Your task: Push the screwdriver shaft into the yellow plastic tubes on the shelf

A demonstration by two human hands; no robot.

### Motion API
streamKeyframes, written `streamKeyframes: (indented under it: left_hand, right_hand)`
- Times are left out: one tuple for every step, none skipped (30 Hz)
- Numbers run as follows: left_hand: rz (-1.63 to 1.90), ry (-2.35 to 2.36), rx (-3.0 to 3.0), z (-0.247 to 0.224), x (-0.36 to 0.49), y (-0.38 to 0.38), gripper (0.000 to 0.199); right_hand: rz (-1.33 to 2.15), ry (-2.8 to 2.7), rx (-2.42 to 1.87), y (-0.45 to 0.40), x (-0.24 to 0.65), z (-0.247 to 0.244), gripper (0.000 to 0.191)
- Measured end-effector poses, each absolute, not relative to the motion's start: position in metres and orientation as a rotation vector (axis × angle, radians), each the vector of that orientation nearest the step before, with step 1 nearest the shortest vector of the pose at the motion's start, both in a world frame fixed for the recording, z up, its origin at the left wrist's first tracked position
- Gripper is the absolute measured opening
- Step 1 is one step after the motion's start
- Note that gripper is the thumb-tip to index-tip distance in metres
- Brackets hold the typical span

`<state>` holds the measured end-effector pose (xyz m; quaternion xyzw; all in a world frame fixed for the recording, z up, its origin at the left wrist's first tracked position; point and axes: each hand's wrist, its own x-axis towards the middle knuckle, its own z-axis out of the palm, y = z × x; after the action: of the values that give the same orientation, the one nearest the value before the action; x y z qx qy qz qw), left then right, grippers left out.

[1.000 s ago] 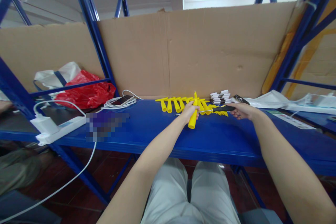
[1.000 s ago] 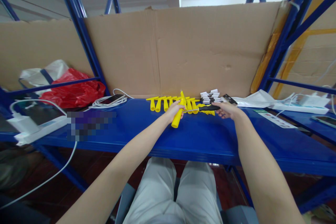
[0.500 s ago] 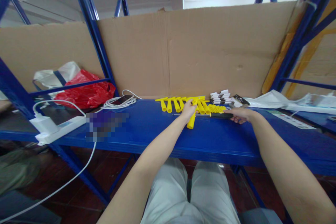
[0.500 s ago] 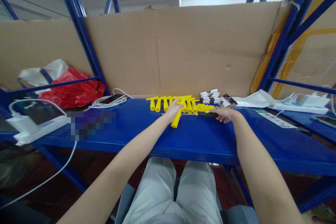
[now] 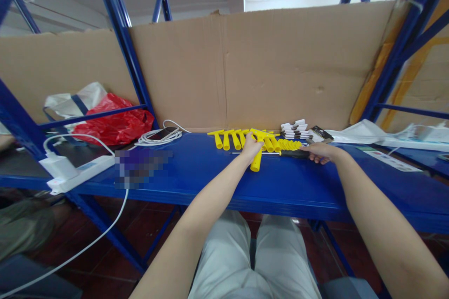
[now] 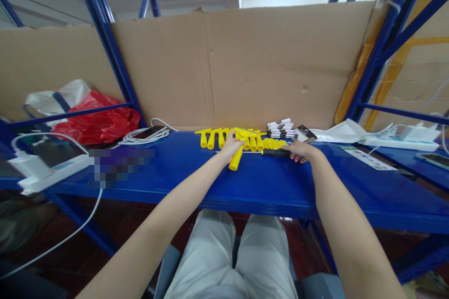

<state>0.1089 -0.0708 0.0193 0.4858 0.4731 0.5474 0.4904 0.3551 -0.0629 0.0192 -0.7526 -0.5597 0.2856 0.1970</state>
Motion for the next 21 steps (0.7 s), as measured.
streamKeyframes:
  left_hand:
    - [1.33, 1.147, 1.181, 0.019, 0.109, -0.07, 0.076]
    - [1.333, 1.152, 1.18, 0.018, 0.109, -0.07, 0.075]
    - [1.337, 1.16, 1.18, 0.017, 0.109, -0.069, 0.075]
    - [1.34, 1.17, 1.181, 0.016, 0.109, -0.068, 0.076]
    - [1.342, 1.18, 1.181, 0.015, 0.109, -0.067, 0.076]
    - [1.341, 1.187, 1.18, 0.014, 0.109, -0.066, 0.077]
    - [1.34, 1.19, 1.179, 0.014, 0.109, -0.065, 0.078]
    - [1.337, 1.189, 1.179, 0.014, 0.108, -0.065, 0.078]
    - [1.333, 1.185, 1.184, 0.014, 0.108, -0.065, 0.078]
    - [1.327, 1.185, 1.189, 0.014, 0.108, -0.065, 0.077]
    - [1.319, 1.187, 1.196, 0.015, 0.108, -0.066, 0.077]
    - [1.311, 1.192, 1.203, 0.016, 0.108, -0.067, 0.076]
    - [1.304, 1.197, 1.208, 0.017, 0.108, -0.067, 0.074]
    - [1.299, 1.2, 1.213, 0.017, 0.108, -0.068, 0.073]
    - [1.297, 1.202, 1.215, 0.018, 0.108, -0.069, 0.072]
    - [1.297, 1.203, 1.216, 0.018, 0.108, -0.069, 0.071]
    - [1.299, 1.204, 1.218, 0.019, 0.108, -0.07, 0.07]
    - [1.3, 1.206, 1.218, 0.019, 0.108, -0.07, 0.07]
    - [1.3, 1.209, 1.217, 0.019, 0.108, -0.07, 0.07]
    - [1.299, 1.214, 1.215, 0.018, 0.108, -0.07, 0.07]
    - [1.298, 1.219, 1.213, 0.018, 0.108, -0.07, 0.07]
  right_hand:
    - [0.747, -1.571, -2.114, -0.06, 0.358, 0.018, 0.047]
    - [0.678, -1.567, -2.127, -0.056, 0.362, 0.017, 0.044]
    - [0.589, -1.561, -2.141, -0.052, 0.365, 0.015, 0.04]
    - [0.485, -1.549, -2.159, -0.048, 0.37, 0.013, 0.036]
    - [0.365, -1.533, -2.175, -0.045, 0.374, 0.011, 0.033]
    - [0.234, -1.514, -2.189, -0.041, 0.378, 0.008, 0.03]
    - [0.114, -1.479, -2.207, -0.038, 0.383, 0.005, 0.029]
    - [0.011, -1.426, -2.216, -0.036, 0.386, 0.001, 0.032]
    - [-0.054, -1.368, -2.226, -0.035, 0.39, -0.002, 0.038]
    - [-0.088, -1.311, -2.238, -0.033, 0.393, -0.006, 0.046]
    - [-0.097, -1.271, -2.246, -0.032, 0.395, -0.01, 0.053]
    - [-0.086, -1.256, -2.254, -0.031, 0.396, -0.014, 0.057]
    - [-0.066, -1.266, -2.258, -0.03, 0.398, -0.017, 0.059]
    - [-0.043, -1.292, -2.258, -0.029, 0.399, -0.02, 0.059]
    - [-0.018, -1.324, -2.259, -0.027, 0.399, -0.023, 0.059]
    - [0.006, -1.352, -2.259, -0.025, 0.4, -0.025, 0.059]
    - [0.026, -1.372, -2.263, -0.023, 0.401, -0.026, 0.059]
    - [0.043, -1.381, -2.267, -0.021, 0.402, -0.028, 0.06]
    - [0.056, -1.381, -2.27, -0.019, 0.402, -0.029, 0.061]
    - [0.067, -1.378, -2.27, -0.017, 0.403, -0.029, 0.063]
    - [0.075, -1.373, -2.265, -0.015, 0.404, -0.03, 0.064]
